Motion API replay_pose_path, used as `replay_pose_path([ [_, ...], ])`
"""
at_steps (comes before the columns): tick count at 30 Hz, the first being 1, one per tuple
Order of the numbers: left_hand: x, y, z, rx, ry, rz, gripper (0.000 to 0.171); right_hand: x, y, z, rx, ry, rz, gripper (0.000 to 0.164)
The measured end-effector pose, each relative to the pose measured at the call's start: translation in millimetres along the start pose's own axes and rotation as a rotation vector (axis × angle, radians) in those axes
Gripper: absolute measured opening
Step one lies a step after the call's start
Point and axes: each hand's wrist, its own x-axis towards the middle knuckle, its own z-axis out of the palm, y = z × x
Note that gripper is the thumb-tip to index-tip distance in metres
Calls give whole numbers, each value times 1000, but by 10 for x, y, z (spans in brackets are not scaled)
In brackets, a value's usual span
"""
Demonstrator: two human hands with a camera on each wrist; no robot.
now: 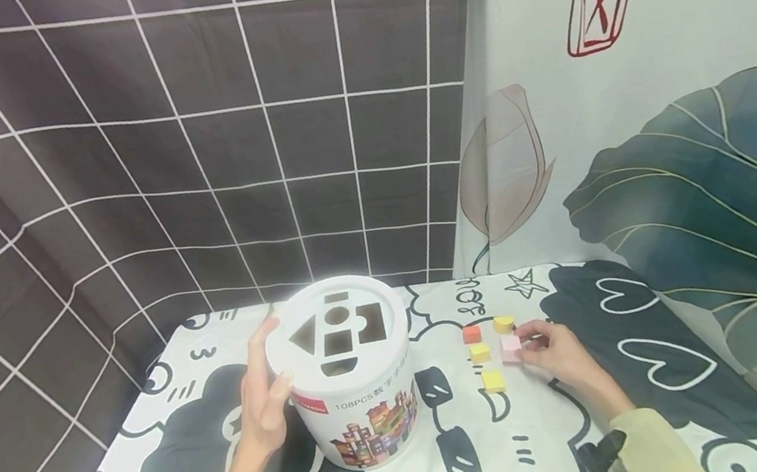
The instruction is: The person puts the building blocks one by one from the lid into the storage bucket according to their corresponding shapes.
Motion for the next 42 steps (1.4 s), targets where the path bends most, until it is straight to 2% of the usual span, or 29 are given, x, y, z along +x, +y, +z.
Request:
replay_pose_path([
  [10, 0, 7, -3, 0, -2, -3, 71, 3, -87, -37, -14, 15, -45, 37],
  [25, 17, -5, -1, -5, 10, 34, 70, -27, -322, -137, -37, 47, -102, 34],
  [31, -3, -15, 4, -2, 13, 26, 71, -57, -433, -173, -12, 48, -125, 35],
  [42, 7, -15, 4, -1, 12, 29, 70, -37, -620, -216, -35, 78, -190, 32],
])
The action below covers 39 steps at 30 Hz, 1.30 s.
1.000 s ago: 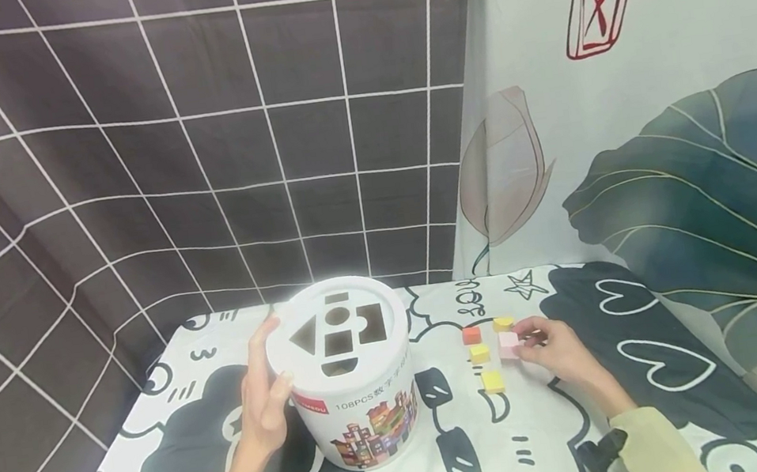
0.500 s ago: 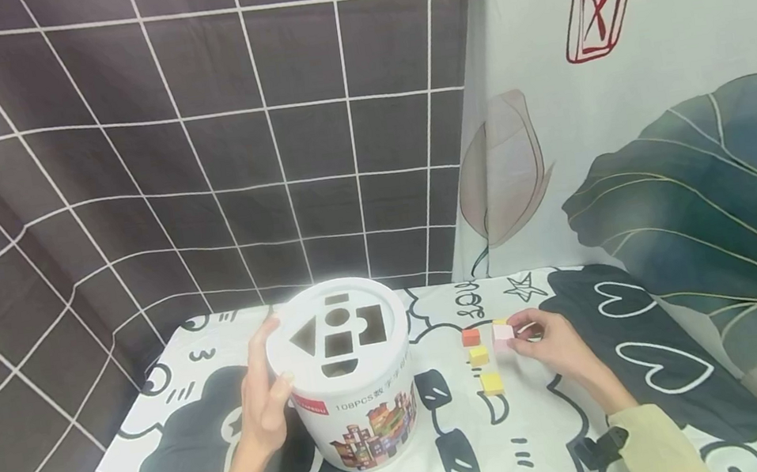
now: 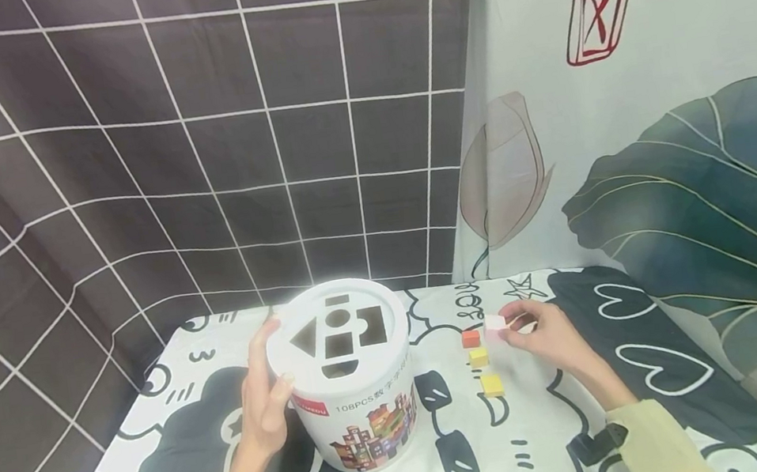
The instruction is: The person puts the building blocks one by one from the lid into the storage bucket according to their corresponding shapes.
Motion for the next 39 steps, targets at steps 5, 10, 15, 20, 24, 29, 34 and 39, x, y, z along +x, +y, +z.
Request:
replay_pose_path([
  [5, -6, -9, -3, 3, 2, 3, 70, 22, -86, -30, 9, 3, -20, 31],
  [10, -8, 1, -11, 6, 0, -3, 70, 44, -179, -53, 16, 10, -50, 30],
  [15, -4, 11, -12, 4, 4, 4, 70, 54, -295, -83, 11, 9, -85, 29],
  [20, 1, 6, -7, -5, 6, 11, 70, 66, -413, -107, 12, 6, -115, 27],
  [24, 1, 6, 0, -12, 10, 10, 70, 74, -500, -122, 21, 8, -152, 25],
  [29, 2, 13, -1, -16, 9, -1, 70, 85, -629, -140, 24, 9, -192, 26],
  [34, 7, 15, 0, -16, 7, -2, 71, 105, -759, -161, 23, -1, -203, 27],
  [39, 7, 7, 6, -18, 8, 5, 70, 122, -888, -156, 46, -11, -230, 25],
])
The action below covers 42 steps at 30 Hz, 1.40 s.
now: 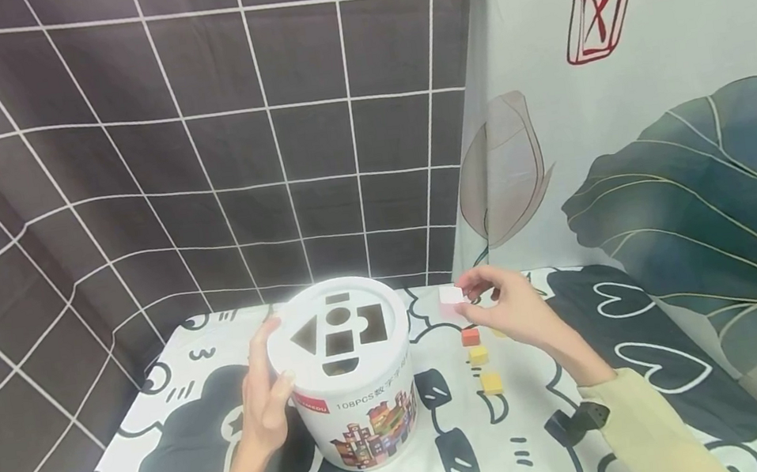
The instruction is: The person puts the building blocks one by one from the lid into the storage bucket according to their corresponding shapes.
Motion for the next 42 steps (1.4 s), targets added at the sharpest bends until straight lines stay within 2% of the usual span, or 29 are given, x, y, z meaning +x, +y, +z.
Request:
replay_pose_path([
  [10, -3, 9, -1, 4, 2, -5, 70, 112, -252, 57, 44, 19, -72, 26],
  [19, -7, 1, 0, -2, 5, -8, 70, 186, -485, 213, 133, -11, -143, 26],
  [34, 3, -3, -12, -3, -1, -2, 71, 281, -721, 414, 205, -58, -181, 28],
  [42, 2, 1, -4, -2, 10, 11, 71, 302, -785, 513, 196, -61, -189, 27],
])
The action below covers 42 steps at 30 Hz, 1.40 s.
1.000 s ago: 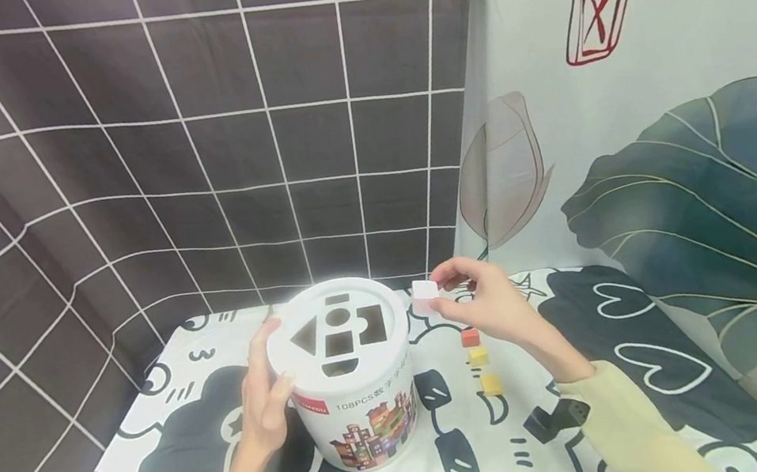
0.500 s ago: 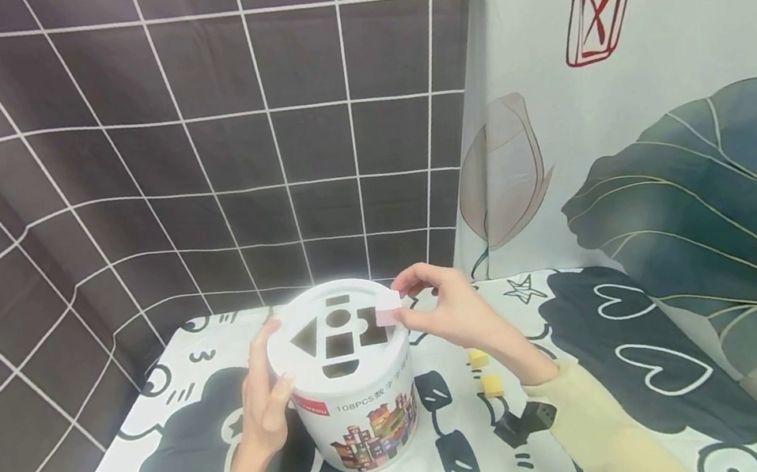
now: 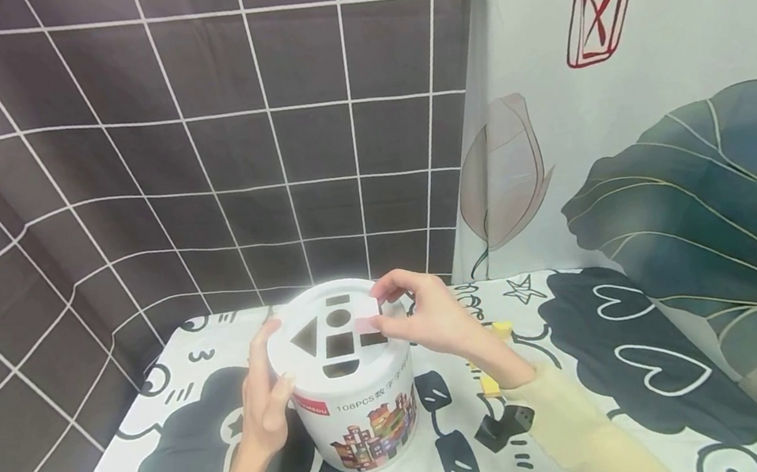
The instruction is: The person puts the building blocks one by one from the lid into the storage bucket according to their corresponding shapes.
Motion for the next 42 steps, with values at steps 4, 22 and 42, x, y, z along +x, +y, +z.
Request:
replay_pose_path([
  [4, -5, -5, 6, -3, 3, -4, 71, 19, -25, 67, 8, -13, 2, 26],
  [22, -3, 4, 5, 7, -7, -13, 71, 59, -122, 280, -5, -56, 29, 27],
  [42, -8, 5, 8, 2, -6, -19, 71, 64, -114, 321, -53, -99, -44, 25],
])
